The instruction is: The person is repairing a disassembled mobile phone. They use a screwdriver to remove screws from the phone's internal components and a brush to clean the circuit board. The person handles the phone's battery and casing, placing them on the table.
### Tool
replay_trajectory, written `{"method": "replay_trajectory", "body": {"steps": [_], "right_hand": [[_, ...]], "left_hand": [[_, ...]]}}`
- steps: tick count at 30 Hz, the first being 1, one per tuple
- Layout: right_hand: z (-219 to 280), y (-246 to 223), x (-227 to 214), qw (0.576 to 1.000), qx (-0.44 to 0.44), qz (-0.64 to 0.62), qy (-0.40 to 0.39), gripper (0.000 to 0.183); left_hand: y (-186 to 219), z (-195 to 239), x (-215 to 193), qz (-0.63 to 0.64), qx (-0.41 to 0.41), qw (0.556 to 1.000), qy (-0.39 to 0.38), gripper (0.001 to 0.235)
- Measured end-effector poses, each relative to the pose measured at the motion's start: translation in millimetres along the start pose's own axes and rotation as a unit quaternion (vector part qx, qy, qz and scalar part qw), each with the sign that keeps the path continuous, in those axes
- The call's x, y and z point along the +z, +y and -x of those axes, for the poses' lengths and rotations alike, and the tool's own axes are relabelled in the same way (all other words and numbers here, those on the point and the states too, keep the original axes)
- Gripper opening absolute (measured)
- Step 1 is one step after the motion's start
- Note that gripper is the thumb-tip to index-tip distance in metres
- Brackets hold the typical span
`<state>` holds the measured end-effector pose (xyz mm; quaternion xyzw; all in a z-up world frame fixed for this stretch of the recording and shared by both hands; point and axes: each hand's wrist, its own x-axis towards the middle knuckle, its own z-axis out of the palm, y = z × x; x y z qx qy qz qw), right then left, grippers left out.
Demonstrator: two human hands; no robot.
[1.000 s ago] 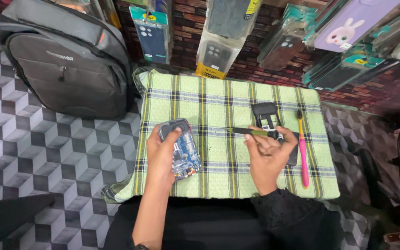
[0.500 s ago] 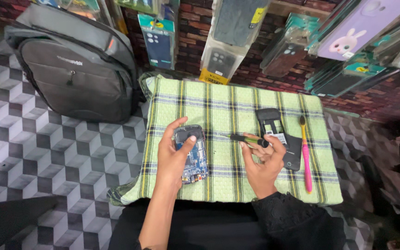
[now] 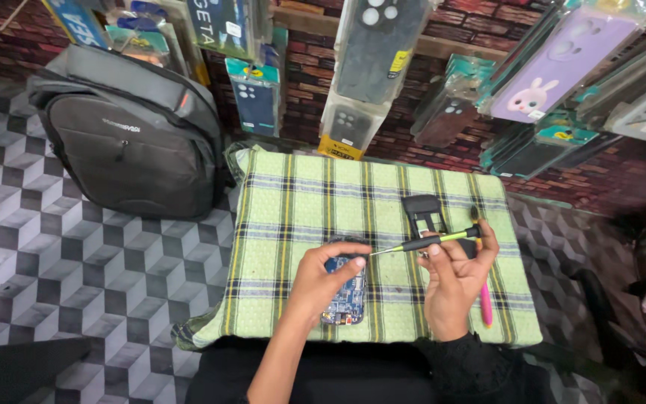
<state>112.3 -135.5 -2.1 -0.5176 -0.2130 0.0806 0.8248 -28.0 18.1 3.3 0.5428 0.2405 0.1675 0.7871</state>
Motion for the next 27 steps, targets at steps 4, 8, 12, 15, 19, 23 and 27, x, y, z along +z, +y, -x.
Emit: {"method": "replay_trajectory", "body": {"steps": [4,8,12,15,19,23,27], "right_hand": [[0.7,-0.7,-5.8,1.0,-0.008,0.018,0.0,0.08],[0.3,-1.1,-8.1,0.998,-0.034,0.043,-0.002,0.08],[3.0,-1.2,-11.4,0.995,-0.06,0.076,-0.02,0.08],[7.1,-0.1,-13.3,0.99,-0.085,0.104,-0.036,0.08],[14.5,1.8,-14.1,0.981,-0.137,0.115,-0.076,0.082],[18.5,2.9,-13.1,0.953,-0.197,0.163,-0.163,0.095],[20.6,5.3,-11.9,0.95,-0.208,0.185,-0.14,0.096]], "left_hand": [[-4.8,-2.3,6.3,0.015,0.003,1.0,-0.006,0.019],[-8.4,-4.6,8.2,-0.004,0.024,1.0,-0.001,0.018],[-11.2,-6.3,9.7,-0.005,0.017,1.0,0.01,0.017],[-11.7,-6.9,10.9,0.003,0.021,1.0,0.011,0.016],[-10.1,-6.5,12.7,0.015,-0.001,1.0,0.013,0.016],[-7.9,-4.6,13.0,0.065,-0.055,0.996,0.009,0.016],[-6.5,-3.9,12.8,0.051,-0.021,0.998,-0.011,0.018]]}}
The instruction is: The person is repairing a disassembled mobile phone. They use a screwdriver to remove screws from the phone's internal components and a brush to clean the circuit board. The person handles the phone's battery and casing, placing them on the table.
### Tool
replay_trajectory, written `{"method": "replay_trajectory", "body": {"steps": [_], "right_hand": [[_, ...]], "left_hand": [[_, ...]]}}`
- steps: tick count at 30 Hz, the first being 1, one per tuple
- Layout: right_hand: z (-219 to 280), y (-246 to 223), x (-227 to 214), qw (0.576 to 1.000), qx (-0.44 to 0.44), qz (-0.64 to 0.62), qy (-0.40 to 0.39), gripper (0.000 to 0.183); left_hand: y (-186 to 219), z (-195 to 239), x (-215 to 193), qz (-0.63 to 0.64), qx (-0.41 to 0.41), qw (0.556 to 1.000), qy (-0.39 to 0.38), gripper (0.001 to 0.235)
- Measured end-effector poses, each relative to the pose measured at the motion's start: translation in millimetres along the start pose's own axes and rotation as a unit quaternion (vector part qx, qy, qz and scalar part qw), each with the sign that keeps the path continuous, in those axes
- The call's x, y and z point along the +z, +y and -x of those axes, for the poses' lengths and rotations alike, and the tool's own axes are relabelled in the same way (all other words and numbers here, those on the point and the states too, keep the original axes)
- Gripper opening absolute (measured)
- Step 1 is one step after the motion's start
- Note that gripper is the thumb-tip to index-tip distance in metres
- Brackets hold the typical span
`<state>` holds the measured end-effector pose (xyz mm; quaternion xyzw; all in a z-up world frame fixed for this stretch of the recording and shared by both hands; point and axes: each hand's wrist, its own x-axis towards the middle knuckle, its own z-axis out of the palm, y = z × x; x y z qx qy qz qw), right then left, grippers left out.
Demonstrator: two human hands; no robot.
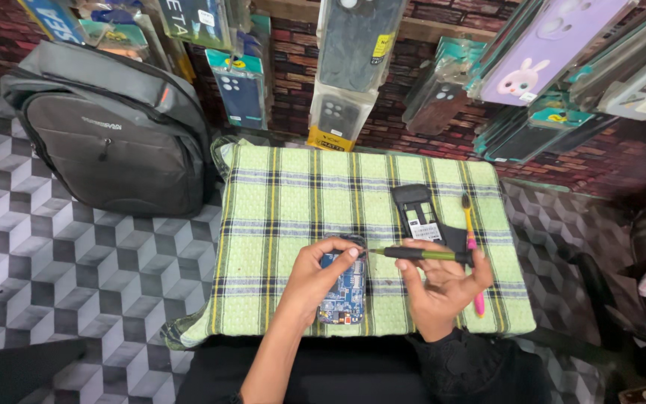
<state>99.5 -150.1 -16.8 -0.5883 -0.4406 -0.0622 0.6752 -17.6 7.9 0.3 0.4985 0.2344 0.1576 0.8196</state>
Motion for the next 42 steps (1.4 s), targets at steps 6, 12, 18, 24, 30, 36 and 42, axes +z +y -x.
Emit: {"method": "replay_trajectory", "body": {"steps": [6,12,18,24,30,36,42], "right_hand": [[-1.1,1.6,-4.8,0.996,0.052,-0.031,0.063,0.096],[-1.0,2.6,-10.7,0.998,0.031,0.003,0.048,0.099],[-0.4,-0.1,-8.6,0.997,-0.064,0.042,0.01,0.103],[-3.9,-6.6,-4.4,0.987,-0.124,0.101,-0.009,0.104],[-8.1,-9.9,-1.9,0.981,-0.142,0.129,-0.022,0.104],[-7.7,-6.6,-1.6,0.977,-0.157,0.141,-0.034,0.102],[-5.5,-5.5,0.9,0.976,-0.154,0.151,-0.025,0.094]], "left_hand": [[7.0,1.9,-0.1,-0.02,-0.024,0.999,-0.007,0.029],[-1.5,-2.6,3.0,0.018,0.112,0.993,0.037,0.078],[-19.2,-7.0,10.7,-0.016,0.043,0.999,0.009,0.03],[-20.8,-6.4,15.8,-0.017,0.05,0.999,0.009,0.028],[-16.6,-4.6,18.0,-0.045,0.075,0.996,0.005,0.026],[-15.8,-4.0,18.8,-0.064,0.075,0.995,0.01,0.026],[-16.2,-3.8,18.5,-0.063,0.081,0.995,0.003,0.027]]}}
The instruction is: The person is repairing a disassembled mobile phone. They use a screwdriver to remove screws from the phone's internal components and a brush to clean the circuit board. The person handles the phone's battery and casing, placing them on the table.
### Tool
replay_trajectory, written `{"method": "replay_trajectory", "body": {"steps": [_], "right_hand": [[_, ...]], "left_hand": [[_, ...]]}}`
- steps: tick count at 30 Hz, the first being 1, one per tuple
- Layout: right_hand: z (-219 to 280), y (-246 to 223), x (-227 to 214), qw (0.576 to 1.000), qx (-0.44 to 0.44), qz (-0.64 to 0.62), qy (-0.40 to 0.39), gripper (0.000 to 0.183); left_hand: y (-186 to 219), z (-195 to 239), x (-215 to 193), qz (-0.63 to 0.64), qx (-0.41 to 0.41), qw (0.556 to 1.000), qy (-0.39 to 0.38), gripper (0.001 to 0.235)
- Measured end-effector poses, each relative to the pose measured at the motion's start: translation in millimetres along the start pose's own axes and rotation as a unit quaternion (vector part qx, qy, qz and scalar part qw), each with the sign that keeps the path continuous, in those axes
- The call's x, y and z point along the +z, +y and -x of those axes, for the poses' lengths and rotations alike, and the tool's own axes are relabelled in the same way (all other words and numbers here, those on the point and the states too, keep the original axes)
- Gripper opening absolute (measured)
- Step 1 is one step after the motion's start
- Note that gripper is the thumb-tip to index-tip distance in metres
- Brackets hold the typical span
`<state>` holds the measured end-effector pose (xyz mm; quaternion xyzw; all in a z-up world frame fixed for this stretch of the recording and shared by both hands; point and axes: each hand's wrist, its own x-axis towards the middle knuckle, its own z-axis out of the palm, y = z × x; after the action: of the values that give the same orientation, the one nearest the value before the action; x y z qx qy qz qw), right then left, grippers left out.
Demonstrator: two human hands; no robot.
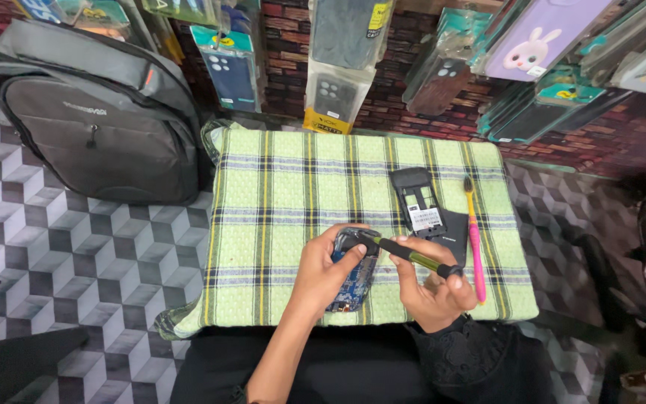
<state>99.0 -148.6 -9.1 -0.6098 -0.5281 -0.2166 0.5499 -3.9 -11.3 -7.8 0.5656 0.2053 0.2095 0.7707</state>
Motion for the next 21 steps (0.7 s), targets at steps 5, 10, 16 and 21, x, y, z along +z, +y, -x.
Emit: {"method": "replay_trajectory", "body": {"steps": [5,10,16,21], "right_hand": [[-1.9,-0.2,-0.2,1.0,-0.015,-0.005,-0.004,0.092],[-3.4,-1.6,0.8,1.0,-0.019,-0.012,-0.004,0.095],[-10.7,-1.4,-4.5,0.999,-0.022,-0.003,-0.031,0.099],[-9.0,0.2,-5.2,1.0,-0.02,0.016,0.005,0.087]], "left_hand": [[-0.6,0.9,-0.9,-0.001,-0.006,1.0,-0.003,0.027],[-1.0,1.0,-1.1,-0.008,0.017,1.0,-0.003,0.026],[0.7,1.1,0.2,-0.005,-0.006,1.0,-0.004,0.027],[2.3,3.2,0.9,-0.003,-0.01,1.0,-0.004,0.027]]}}
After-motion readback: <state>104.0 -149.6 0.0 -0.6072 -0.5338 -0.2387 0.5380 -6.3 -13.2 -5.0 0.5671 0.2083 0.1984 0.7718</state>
